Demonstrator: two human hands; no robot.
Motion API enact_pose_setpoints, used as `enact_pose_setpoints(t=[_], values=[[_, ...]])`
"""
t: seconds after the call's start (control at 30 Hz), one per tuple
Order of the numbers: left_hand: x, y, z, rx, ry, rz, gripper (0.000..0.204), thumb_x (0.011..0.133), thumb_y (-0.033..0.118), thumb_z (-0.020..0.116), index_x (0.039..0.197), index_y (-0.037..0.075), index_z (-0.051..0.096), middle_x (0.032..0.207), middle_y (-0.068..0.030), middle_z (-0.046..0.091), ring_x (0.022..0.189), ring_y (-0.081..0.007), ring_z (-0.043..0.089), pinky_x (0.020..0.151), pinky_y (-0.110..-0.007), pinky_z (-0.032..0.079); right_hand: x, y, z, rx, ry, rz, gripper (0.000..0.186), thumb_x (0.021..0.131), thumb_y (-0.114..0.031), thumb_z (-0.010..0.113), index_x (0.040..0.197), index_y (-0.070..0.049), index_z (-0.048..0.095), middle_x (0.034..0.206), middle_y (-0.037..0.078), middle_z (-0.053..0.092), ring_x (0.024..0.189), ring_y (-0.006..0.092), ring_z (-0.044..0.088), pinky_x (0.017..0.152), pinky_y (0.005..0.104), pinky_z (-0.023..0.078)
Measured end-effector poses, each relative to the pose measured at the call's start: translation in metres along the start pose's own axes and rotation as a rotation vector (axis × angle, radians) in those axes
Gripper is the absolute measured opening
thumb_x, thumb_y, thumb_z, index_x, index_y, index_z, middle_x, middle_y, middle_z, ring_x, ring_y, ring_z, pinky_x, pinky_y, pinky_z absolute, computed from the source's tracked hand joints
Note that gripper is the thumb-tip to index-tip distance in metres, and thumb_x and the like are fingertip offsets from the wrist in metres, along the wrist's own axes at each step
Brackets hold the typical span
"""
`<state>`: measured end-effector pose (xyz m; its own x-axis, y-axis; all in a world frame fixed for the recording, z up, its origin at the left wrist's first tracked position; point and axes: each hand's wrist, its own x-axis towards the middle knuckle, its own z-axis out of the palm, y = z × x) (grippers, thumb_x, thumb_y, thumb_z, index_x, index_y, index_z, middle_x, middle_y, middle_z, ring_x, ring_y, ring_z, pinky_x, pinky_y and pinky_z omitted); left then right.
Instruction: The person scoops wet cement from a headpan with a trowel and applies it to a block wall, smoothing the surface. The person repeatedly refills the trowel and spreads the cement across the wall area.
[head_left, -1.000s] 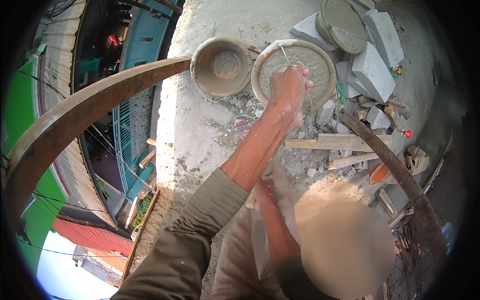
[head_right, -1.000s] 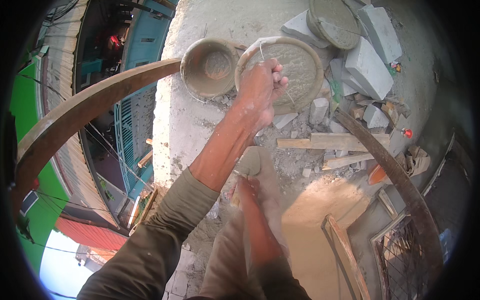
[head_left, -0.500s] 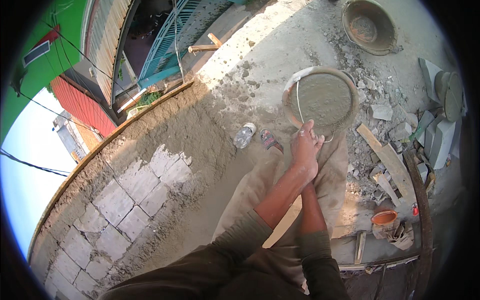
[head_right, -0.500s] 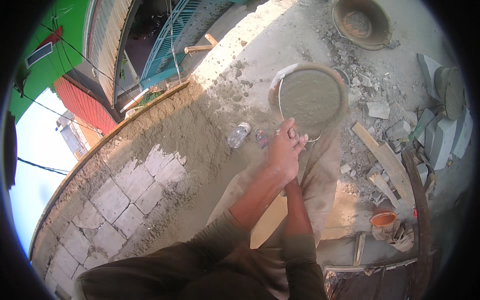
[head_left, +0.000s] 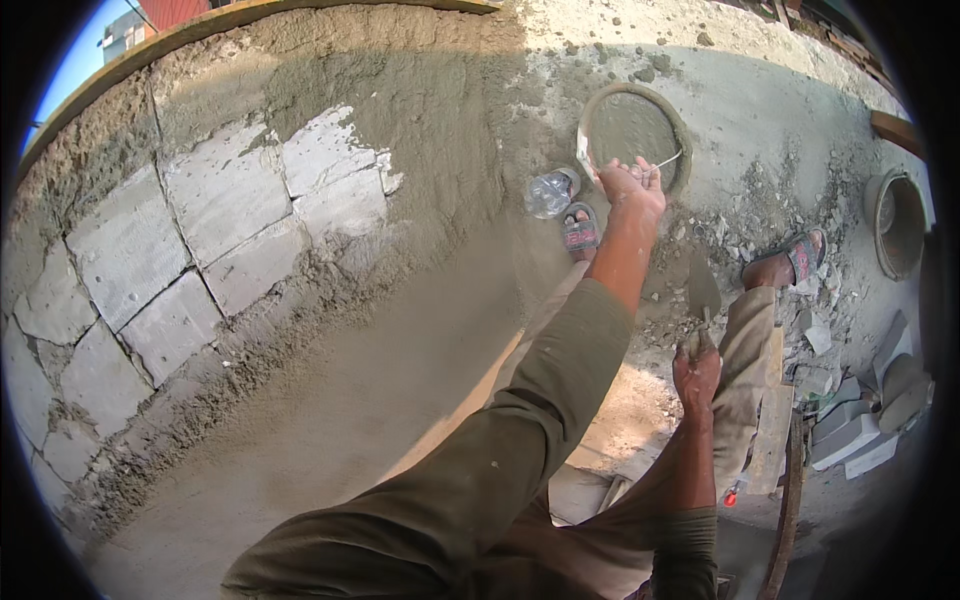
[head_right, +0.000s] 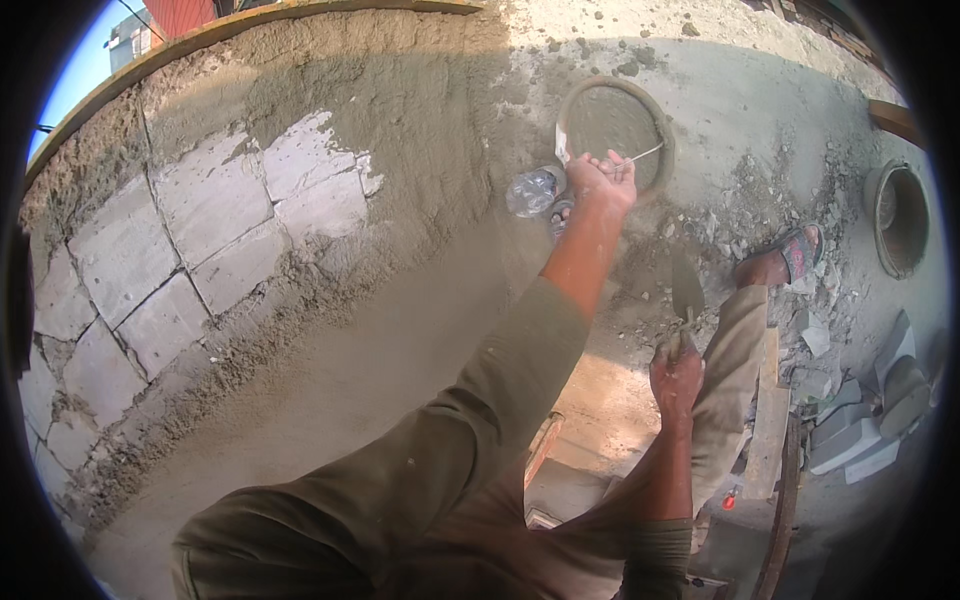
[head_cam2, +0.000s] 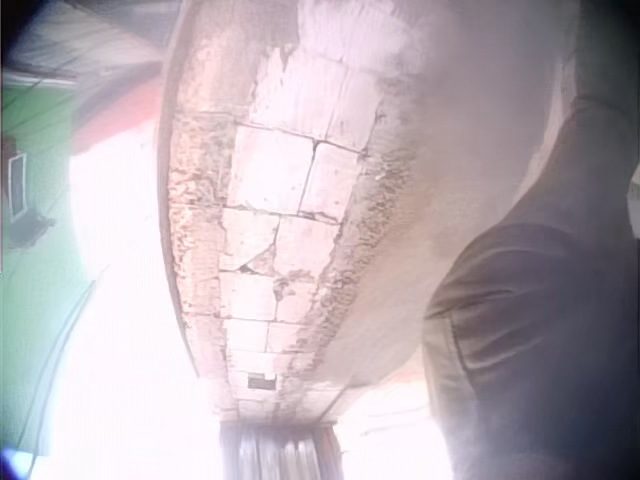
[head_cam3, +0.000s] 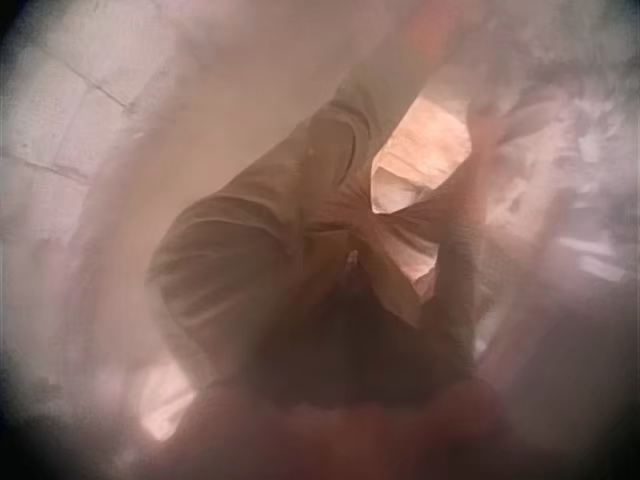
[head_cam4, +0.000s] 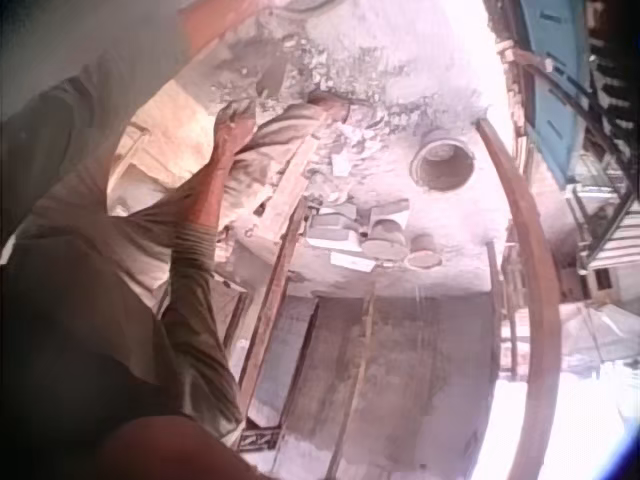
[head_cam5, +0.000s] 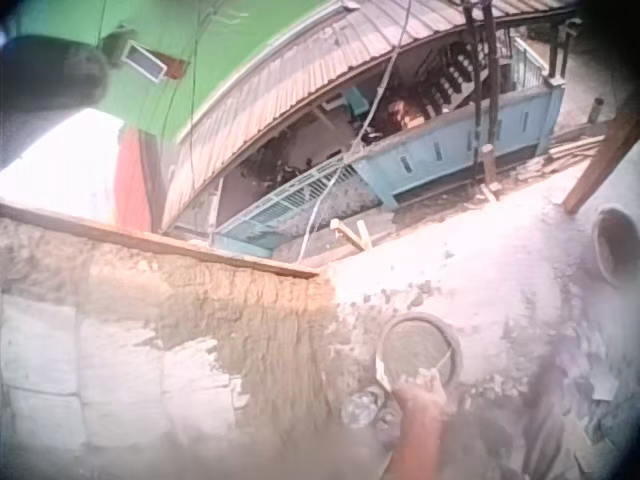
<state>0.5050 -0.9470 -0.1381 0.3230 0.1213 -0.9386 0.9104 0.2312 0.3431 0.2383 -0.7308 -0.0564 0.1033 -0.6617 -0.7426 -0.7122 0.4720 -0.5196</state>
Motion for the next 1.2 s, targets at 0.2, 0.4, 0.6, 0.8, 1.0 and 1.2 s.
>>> enact_pose_setpoints(t=[0.2, 0.4, 0.6, 0.8, 1.0, 1.2], values=[[0.007, 0.051, -0.003, 0.296, -0.327, -0.119, 0.044, 0.112, 0.039, 0.054, 0.127, -0.003, 0.054, 0.14, -0.0196, 0.062, 0.133, -0.0324, 0.062, 0.121, -0.048, 0.042, 0.103, -0.067, -0.04, -0.475, -0.083, -0.402, 0.039, 0.101, -0.023, 0.064, 0.133, -0.002, 0.07, 0.108, 0.027, 0.075, 0.094, 0.047, 0.074, 0.084, 0.0559, 0.059], [-0.024, 0.115, -0.06, 0.965, -0.85, -0.021, 0.066, 0.11, 0.039, 0.065, 0.156, -0.006, 0.051, 0.152, -0.0243, 0.063, 0.137, -0.0314, 0.065, 0.112, -0.038, 0.05, 0.255, -0.155, -0.063, -0.696, 0.045, -0.508, 0.035, 0.105, -0.032, 0.062, 0.127, -0.005, 0.071, 0.097, 0.026, 0.077, 0.092, 0.0472, 0.074, 0.081, 0.0577, 0.059], [-0.084, 0.256, -0.281, 2.024, -0.258, 0.287, 0.046, 0.105, 0.042, 0.065, 0.119, 0.0, 0.079, 0.114, -0.0175, 0.082, 0.11, -0.034, 0.078, 0.096, -0.04, 0.059, 0.196, -0.167, 0.022, -0.639, 0.019, -0.271, 0.034, 0.1, -0.033, 0.065, 0.11, -0.002, 0.074, 0.096, 0.029, 0.076, 0.093, 0.0491, 0.074, 0.083, 0.0587, 0.059], [-0.101, 0.269, -0.358, 1.975, -0.237, 0.466, 0.056, 0.097, 0.036, 0.075, 0.143, 0.006, 0.066, 0.135, -0.0204, 0.073, 0.132, -0.0379, 0.067, 0.113, -0.045, 0.052, 0.27, -0.127, 0.119, -0.609, 0.076, -0.32, 0.033, 0.095, -0.033, 0.067, 0.099, -0.002, 0.077, 0.094, 0.029, 0.076, 0.092, 0.0498, 0.075, 0.084, 0.0576, 0.06], [-0.097, 0.277, -0.348, 1.995, 0.012, 0.238, 0.047, 0.097, 0.034, 0.072, 0.136, 0.008, 0.07, 0.13, -0.0207, 0.075, 0.118, -0.041, 0.072, 0.105, -0.048, 0.056, 0.175, -0.182, 0.102, -0.647, 0.081, -0.335, 0.031, 0.097, -0.032, 0.066, 0.107, -0.004, 0.078, 0.096, 0.027, 0.077, 0.083, 0.0455, 0.076, 0.077, 0.055, 0.061], [-0.096, 0.277, -0.333, 2.092, -0.033, 0.294, 0.045, 0.096, 0.035, 0.069, 0.134, 0.011, 0.072, 0.124, -0.0208, 0.077, 0.115, -0.0415, 0.073, 0.103, -0.051, 0.056, 0.213, -0.13, 0.1, -0.526, 0.107, -0.339, 0.034, 0.097, -0.03, 0.065, 0.114, -0.002, 0.075, 0.102, 0.026, 0.078, 0.096, 0.0483, 0.075, 0.08, 0.055, 0.06]])
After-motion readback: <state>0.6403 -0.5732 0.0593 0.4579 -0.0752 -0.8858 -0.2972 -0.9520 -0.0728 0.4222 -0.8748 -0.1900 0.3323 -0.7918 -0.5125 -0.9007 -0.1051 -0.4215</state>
